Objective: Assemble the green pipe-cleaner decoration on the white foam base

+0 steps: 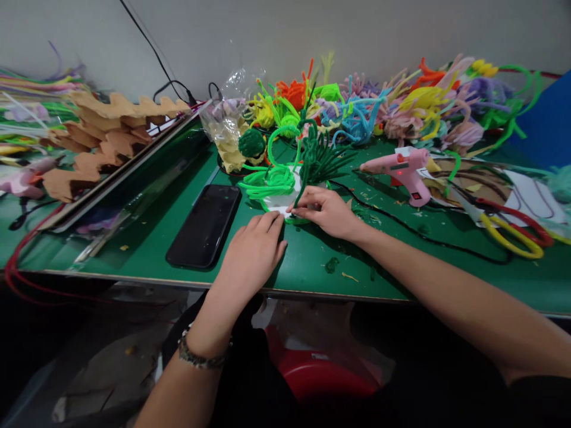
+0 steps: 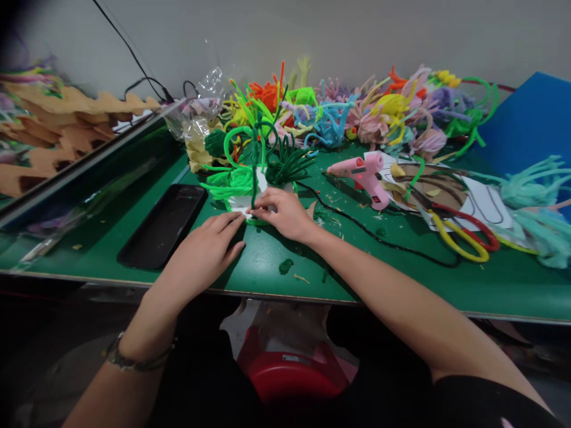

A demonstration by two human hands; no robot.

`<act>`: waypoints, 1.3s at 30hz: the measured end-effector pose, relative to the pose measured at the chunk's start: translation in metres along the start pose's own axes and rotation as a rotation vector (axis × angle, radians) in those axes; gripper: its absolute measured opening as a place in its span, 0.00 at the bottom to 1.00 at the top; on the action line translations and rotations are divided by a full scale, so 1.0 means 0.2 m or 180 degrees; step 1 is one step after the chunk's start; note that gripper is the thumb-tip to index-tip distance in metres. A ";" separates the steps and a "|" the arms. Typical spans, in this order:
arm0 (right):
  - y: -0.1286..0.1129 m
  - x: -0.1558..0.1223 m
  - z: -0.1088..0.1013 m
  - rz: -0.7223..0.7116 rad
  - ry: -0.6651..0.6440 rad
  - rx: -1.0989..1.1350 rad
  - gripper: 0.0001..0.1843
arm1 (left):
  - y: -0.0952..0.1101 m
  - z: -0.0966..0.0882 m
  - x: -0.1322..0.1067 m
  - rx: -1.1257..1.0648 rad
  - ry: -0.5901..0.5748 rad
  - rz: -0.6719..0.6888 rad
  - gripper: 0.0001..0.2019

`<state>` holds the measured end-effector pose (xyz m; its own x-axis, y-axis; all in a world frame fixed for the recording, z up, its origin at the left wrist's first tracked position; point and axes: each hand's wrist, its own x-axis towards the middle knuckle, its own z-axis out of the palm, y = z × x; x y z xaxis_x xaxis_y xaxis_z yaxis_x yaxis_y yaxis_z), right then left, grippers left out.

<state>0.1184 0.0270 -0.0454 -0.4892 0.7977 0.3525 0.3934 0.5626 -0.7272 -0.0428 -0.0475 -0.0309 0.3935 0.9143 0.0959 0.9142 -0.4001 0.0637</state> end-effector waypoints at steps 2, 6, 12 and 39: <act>0.00 0.00 0.00 0.0026 0.0004 0.0010 0.09 | 0.00 0.00 0.00 -0.0010 0.0011 0.0016 0.21; -0.01 0.00 -0.01 0.0077 -0.0014 0.0027 0.06 | 0.00 0.00 0.00 -0.0032 0.0002 0.0032 0.21; -0.01 0.00 -0.01 0.0056 -0.0017 0.0088 0.06 | -0.01 -0.01 -0.01 -0.0065 -0.0035 0.0043 0.22; 0.00 -0.01 0.00 -0.0172 -0.0011 -0.0071 0.07 | 0.00 -0.01 -0.01 -0.0063 0.0001 0.0066 0.21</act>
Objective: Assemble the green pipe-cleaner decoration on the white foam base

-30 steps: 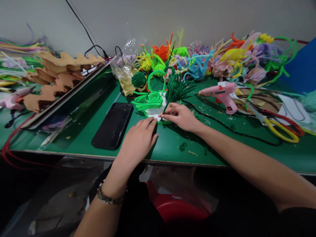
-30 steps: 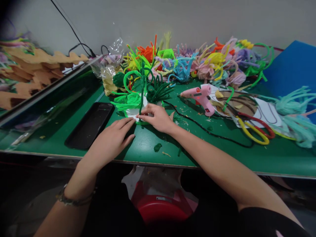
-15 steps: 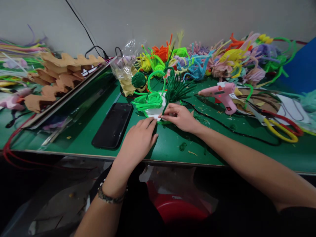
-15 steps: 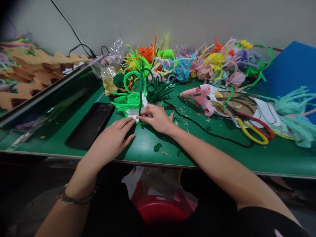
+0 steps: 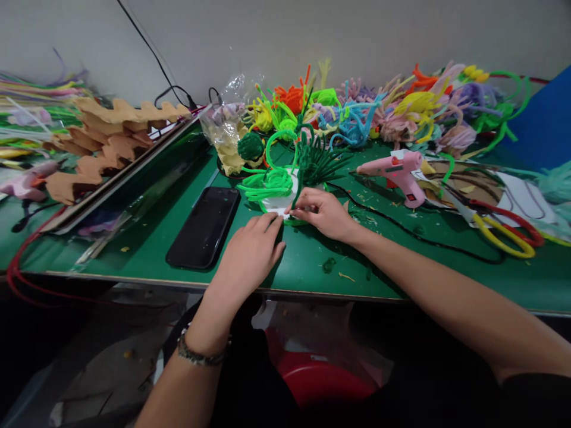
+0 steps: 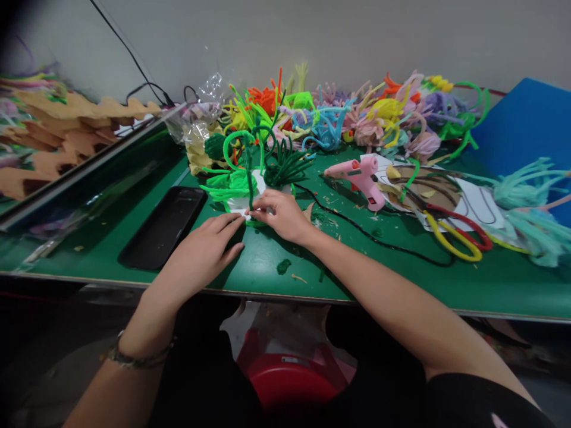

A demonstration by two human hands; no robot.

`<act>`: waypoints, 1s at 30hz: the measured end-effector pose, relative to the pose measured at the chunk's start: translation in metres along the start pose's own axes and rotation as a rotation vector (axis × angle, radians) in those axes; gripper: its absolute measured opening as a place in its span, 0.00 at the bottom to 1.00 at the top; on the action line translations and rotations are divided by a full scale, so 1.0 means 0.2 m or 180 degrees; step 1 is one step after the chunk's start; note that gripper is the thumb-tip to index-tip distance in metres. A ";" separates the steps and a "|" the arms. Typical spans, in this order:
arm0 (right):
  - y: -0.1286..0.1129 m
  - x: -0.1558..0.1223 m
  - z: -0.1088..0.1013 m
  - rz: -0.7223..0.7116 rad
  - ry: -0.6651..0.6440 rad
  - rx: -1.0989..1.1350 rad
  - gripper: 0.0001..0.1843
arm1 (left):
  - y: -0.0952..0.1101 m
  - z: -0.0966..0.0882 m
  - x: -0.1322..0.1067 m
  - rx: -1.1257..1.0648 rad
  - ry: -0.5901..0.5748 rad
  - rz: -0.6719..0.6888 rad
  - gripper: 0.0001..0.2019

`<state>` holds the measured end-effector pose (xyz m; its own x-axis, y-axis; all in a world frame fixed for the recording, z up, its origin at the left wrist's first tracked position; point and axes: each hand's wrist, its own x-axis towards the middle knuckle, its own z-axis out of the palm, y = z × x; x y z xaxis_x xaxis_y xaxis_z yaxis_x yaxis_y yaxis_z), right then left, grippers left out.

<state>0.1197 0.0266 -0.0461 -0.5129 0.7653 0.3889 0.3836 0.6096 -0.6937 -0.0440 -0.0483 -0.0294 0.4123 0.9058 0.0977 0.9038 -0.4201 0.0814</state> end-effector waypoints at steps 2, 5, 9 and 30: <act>0.00 0.00 0.00 -0.0020 0.0008 -0.0044 0.07 | 0.00 0.00 0.00 -0.0002 0.0029 0.0003 0.21; 0.00 0.00 0.00 -0.0048 0.0000 -0.0094 0.06 | 0.00 0.00 0.00 0.0010 0.0025 -0.0001 0.21; -0.01 0.00 0.00 -0.0033 0.0006 -0.0097 0.05 | 0.00 0.00 0.00 0.0021 -0.0057 -0.0022 0.21; -0.02 -0.01 0.01 -0.0040 0.0146 -0.0049 0.11 | 0.01 -0.01 0.00 0.0011 0.0009 0.0009 0.21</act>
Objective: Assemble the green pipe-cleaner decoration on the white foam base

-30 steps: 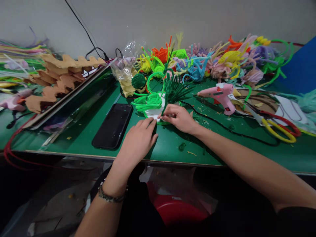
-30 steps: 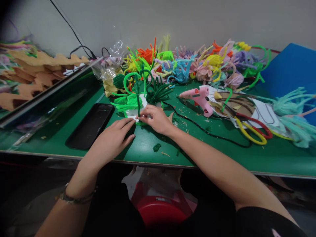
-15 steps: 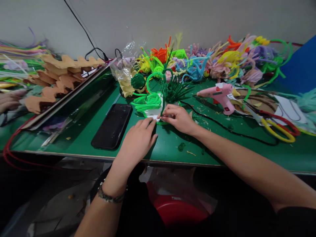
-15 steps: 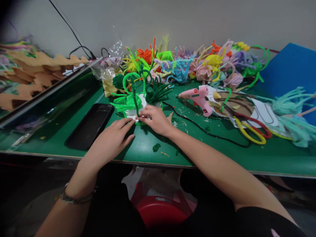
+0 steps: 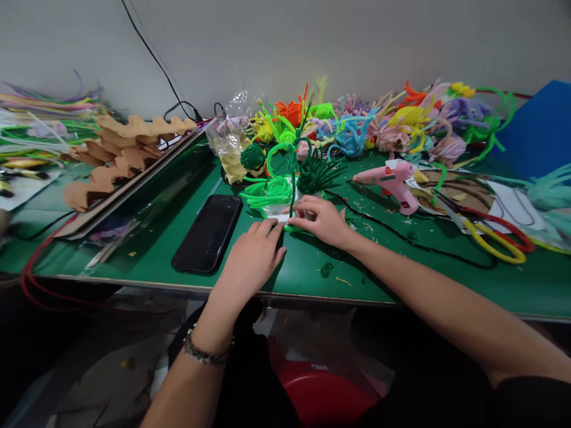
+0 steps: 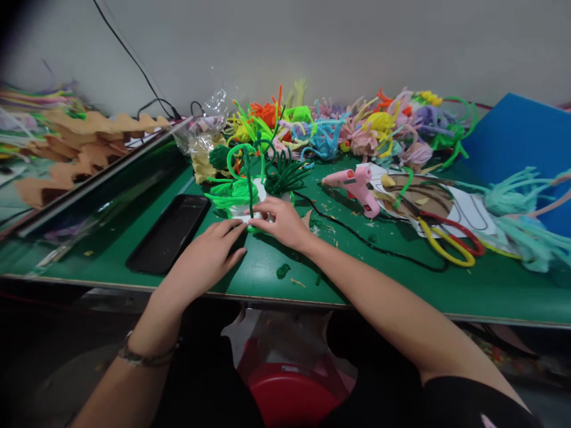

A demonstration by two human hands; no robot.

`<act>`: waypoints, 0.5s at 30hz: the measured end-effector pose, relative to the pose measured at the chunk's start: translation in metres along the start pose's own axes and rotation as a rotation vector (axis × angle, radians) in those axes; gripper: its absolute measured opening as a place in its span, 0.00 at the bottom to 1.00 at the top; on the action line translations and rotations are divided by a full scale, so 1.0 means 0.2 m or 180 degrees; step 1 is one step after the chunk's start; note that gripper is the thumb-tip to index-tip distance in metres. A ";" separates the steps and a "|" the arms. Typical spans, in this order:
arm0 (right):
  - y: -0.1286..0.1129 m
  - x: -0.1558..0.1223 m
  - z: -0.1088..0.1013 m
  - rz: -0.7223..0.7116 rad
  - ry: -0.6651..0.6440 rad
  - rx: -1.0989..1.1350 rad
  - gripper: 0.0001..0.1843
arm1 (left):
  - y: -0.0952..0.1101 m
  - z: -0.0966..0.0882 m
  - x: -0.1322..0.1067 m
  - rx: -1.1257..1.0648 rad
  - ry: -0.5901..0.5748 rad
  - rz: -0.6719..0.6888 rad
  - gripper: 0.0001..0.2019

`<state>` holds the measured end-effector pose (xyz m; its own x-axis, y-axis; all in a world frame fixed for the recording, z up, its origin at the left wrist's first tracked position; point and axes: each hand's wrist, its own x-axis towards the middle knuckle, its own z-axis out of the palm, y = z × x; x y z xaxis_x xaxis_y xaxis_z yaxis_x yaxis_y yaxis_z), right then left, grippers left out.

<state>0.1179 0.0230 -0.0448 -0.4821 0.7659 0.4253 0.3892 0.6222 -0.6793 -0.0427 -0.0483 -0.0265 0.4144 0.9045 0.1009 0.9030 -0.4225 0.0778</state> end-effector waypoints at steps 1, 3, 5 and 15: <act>0.00 0.00 0.00 0.0039 0.0022 0.0047 0.12 | 0.00 -0.01 0.00 -0.0002 -0.0021 -0.0003 0.20; -0.01 0.00 0.00 0.0110 0.0031 0.0142 0.15 | 0.01 -0.02 0.00 -0.0004 -0.0058 -0.0024 0.20; -0.01 0.01 -0.01 0.0162 0.0024 0.0205 0.16 | 0.02 -0.03 0.01 -0.0007 -0.0061 -0.0061 0.20; -0.04 0.01 -0.02 -0.0072 -0.0005 0.0191 0.19 | 0.04 -0.03 0.04 -0.0550 0.0768 -0.0723 0.16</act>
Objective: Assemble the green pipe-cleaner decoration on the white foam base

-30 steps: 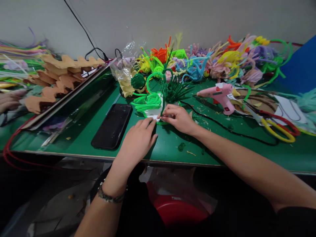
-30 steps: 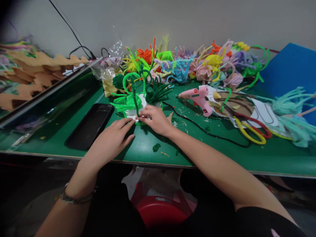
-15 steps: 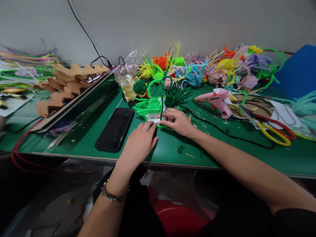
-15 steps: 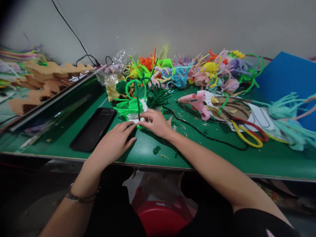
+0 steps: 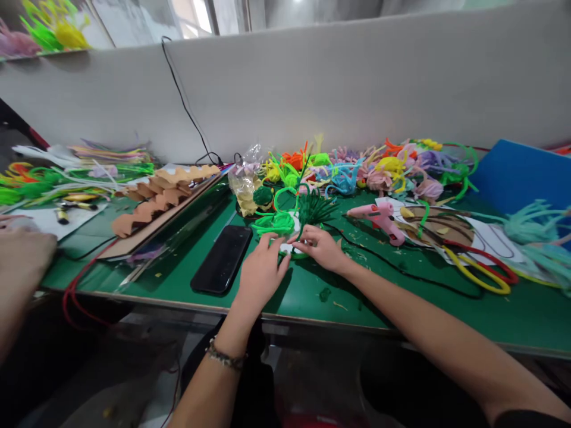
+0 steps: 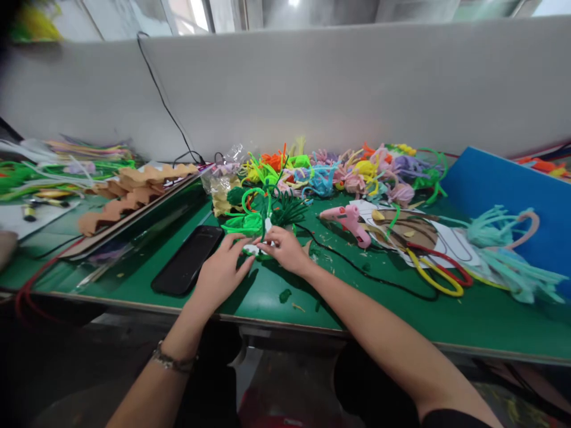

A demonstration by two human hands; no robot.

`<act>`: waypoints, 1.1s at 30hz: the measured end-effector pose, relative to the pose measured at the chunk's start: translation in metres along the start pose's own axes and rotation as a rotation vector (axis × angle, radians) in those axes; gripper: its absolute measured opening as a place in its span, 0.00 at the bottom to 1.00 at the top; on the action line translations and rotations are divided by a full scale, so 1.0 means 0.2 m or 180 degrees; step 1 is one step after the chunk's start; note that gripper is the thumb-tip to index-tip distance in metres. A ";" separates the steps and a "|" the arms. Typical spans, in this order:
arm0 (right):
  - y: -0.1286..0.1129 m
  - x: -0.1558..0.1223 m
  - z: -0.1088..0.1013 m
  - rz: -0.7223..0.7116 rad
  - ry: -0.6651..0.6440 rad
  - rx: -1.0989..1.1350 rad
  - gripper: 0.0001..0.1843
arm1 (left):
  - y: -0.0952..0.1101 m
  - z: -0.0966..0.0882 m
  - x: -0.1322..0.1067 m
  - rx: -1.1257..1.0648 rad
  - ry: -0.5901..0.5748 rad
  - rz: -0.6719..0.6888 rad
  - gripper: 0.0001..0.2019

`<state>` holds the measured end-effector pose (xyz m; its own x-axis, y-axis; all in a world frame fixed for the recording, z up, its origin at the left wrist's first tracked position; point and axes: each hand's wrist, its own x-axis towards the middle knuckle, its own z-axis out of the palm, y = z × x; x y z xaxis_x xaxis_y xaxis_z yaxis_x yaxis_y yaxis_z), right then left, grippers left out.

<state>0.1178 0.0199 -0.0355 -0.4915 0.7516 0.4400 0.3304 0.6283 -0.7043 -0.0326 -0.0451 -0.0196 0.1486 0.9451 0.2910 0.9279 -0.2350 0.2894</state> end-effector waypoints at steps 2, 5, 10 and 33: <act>-0.01 0.00 0.00 -0.0076 -0.0013 0.0045 0.20 | 0.00 0.01 0.01 -0.0521 0.0290 0.0001 0.15; -0.01 0.00 0.01 -0.0170 -0.0028 0.0074 0.20 | -0.01 0.03 0.05 -0.1179 0.0602 0.0223 0.14; 0.01 0.00 0.02 -0.0289 -0.0046 0.0107 0.19 | 0.00 0.06 0.13 -0.1789 0.0929 0.0586 0.06; 0.06 0.00 0.03 -0.0125 -0.0063 0.0128 0.07 | -0.02 0.05 0.16 -0.1227 0.0959 0.0930 0.05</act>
<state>0.1161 0.0257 -0.0476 -0.5193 0.7222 0.4569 0.2781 0.6484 -0.7087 -0.0285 -0.0112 -0.0199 0.2239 0.7351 0.6399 0.6625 -0.5963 0.4533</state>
